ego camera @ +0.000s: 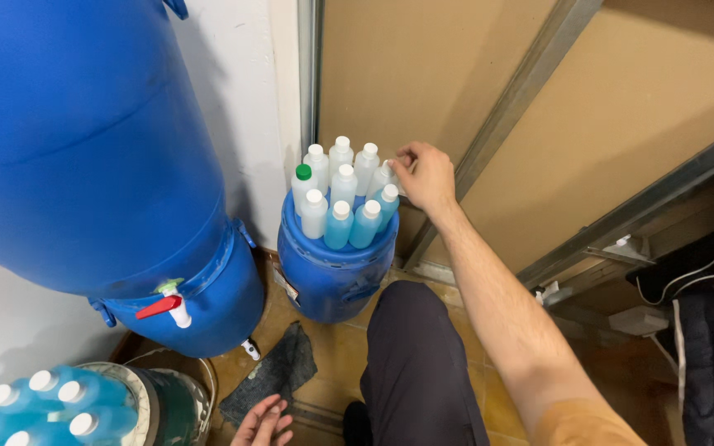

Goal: The person sits on the floor and repeatedly fills small plastic bottles with liquid from a large blue barrel using a spigot. After filling each bottle, they screw on the cap and place it into a bucket.

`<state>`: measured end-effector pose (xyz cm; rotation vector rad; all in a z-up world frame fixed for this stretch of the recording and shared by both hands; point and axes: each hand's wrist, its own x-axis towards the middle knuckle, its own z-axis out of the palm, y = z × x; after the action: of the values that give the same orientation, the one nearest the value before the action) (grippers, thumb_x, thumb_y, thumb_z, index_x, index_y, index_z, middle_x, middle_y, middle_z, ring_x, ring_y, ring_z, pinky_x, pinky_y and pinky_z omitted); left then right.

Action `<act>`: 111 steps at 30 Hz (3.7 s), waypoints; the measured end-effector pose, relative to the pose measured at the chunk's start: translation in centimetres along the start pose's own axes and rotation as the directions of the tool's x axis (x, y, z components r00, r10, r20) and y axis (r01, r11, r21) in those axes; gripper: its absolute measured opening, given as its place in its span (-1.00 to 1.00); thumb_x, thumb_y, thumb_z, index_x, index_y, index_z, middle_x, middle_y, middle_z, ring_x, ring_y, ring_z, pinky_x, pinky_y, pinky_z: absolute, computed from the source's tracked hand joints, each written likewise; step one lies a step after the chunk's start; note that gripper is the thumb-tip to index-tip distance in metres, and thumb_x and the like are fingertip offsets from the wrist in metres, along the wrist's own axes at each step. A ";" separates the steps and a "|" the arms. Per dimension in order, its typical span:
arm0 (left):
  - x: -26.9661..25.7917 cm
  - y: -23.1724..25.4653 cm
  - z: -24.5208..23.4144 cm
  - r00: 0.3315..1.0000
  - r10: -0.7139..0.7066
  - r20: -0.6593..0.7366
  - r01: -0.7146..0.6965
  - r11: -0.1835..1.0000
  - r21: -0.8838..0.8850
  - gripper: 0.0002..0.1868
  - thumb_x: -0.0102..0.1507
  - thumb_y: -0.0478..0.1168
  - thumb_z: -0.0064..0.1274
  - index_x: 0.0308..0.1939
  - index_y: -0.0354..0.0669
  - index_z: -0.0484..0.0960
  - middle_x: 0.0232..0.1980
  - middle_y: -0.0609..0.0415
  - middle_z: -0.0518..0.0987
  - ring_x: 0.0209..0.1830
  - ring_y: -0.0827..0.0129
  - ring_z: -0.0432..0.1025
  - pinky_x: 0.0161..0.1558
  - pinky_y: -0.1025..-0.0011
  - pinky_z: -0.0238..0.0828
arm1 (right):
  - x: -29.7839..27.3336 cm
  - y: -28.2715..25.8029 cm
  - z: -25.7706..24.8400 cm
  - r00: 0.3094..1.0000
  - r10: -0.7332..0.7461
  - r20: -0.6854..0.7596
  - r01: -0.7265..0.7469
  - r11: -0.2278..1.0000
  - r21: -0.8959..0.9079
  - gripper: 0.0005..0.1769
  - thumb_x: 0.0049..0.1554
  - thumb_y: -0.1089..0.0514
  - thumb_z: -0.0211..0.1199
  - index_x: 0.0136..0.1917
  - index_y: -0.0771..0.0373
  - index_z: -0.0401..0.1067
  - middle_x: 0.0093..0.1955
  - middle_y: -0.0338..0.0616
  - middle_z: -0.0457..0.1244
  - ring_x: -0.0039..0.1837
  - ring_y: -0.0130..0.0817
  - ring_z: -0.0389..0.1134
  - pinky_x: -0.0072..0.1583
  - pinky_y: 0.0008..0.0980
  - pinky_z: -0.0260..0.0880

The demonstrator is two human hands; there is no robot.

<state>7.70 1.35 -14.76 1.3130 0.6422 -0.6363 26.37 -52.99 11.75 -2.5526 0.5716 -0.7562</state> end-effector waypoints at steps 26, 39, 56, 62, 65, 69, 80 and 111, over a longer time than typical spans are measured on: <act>-7.3 3.4 2.2 0.635 0.773 0.010 -0.718 0.585 0.377 0.46 0.04 -0.06 0.86 0.97 -0.04 0.37 0.83 -0.18 0.49 0.64 0.01 0.58 0.64 0.12 0.62 | -32.2 -18.3 5.9 0.786 -0.617 0.036 0.485 0.652 0.583 -0.72 0.38 -0.01 0.70 0.24 0.16 0.78 0.07 -0.22 0.56 0.03 -0.29 0.57 0.13 -0.29 0.59; -6.1 2.6 1.2 0.797 0.599 -0.077 -0.405 0.625 0.667 -0.37 0.22 0.32 0.62 0.33 0.40 0.85 0.25 0.18 0.90 0.37 -0.14 0.81 0.32 -0.36 0.80 | -34.9 -18.5 11.5 0.467 -0.822 0.326 0.515 0.552 0.656 -0.67 0.63 -0.14 0.34 0.40 0.11 0.64 0.13 -0.10 0.43 0.27 0.09 0.58 0.29 0.07 0.70; -8.8 6.4 2.2 0.812 0.582 -0.051 -0.418 0.639 0.646 -0.32 0.26 0.10 0.63 0.43 -0.03 0.90 0.32 -0.11 0.93 0.46 -0.34 0.78 0.44 -0.45 0.76 | -34.7 -20.3 9.5 0.537 -0.662 0.523 -0.274 0.449 0.850 0.18 0.56 -0.68 -0.06 0.94 0.32 0.37 0.63 0.17 0.58 0.79 0.15 0.46 0.81 0.24 0.28; -9.1 6.5 2.1 0.785 0.616 -0.062 -0.465 0.653 0.598 -0.31 0.25 0.09 0.62 0.42 -0.06 0.88 0.30 -0.19 0.91 0.40 -0.45 0.78 0.41 -0.54 0.73 | -34.7 -20.4 9.7 0.656 -0.593 0.467 -0.182 0.476 0.860 0.10 0.56 -0.65 -0.01 0.79 0.34 0.54 0.44 0.14 0.59 0.58 0.03 0.57 0.68 0.13 0.49; -9.1 6.3 2.2 0.776 0.630 -0.020 -0.485 0.617 0.620 -0.36 0.32 0.13 0.53 0.40 -0.10 0.90 0.28 -0.17 0.91 0.40 -0.44 0.78 0.42 -0.50 0.74 | -34.8 -21.4 9.1 0.558 -0.704 0.441 -0.093 0.475 0.875 0.20 0.47 -0.71 0.18 0.87 0.32 0.48 0.60 0.09 0.60 0.77 0.12 0.49 0.80 0.22 0.35; -8.7 6.0 2.3 0.786 0.618 -0.026 -0.487 0.644 0.590 -0.47 0.37 0.13 0.50 0.32 -0.02 0.87 0.23 -0.17 0.91 0.41 -0.44 0.76 0.43 -0.55 0.71 | -35.6 -21.8 8.8 0.622 -0.683 0.384 0.050 0.524 0.850 -0.27 0.42 -0.07 0.60 0.75 0.23 0.61 0.57 -0.01 0.59 0.65 0.11 0.58 0.66 0.19 0.53; -8.6 3.4 2.8 0.837 0.546 0.043 -0.463 0.664 0.587 -0.35 0.24 0.21 0.63 0.31 0.02 0.89 0.22 -0.07 0.93 0.40 -0.34 0.80 0.37 -0.48 0.79 | -33.6 -24.6 8.5 0.547 -0.739 0.393 0.021 0.481 0.876 -0.75 0.53 0.23 0.48 0.38 0.09 0.88 0.16 -0.11 0.70 0.27 0.07 0.74 0.38 0.14 0.72; 2.1 17.2 2.0 0.731 0.680 -0.063 -0.529 0.622 0.578 -0.37 0.47 -0.03 0.54 0.60 0.02 0.69 0.44 -0.31 0.79 0.62 -0.46 0.65 0.56 -0.51 0.61 | -24.2 -35.0 21.2 0.697 0.167 0.697 -0.552 0.746 0.373 -0.23 0.04 -0.57 0.78 0.21 0.02 0.83 0.23 -0.07 0.63 0.45 0.04 0.69 0.42 -0.13 0.58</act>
<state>21.97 1.68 -4.69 2.0426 0.1816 -0.0312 29.36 -6.37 2.76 -1.8486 0.5165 0.1133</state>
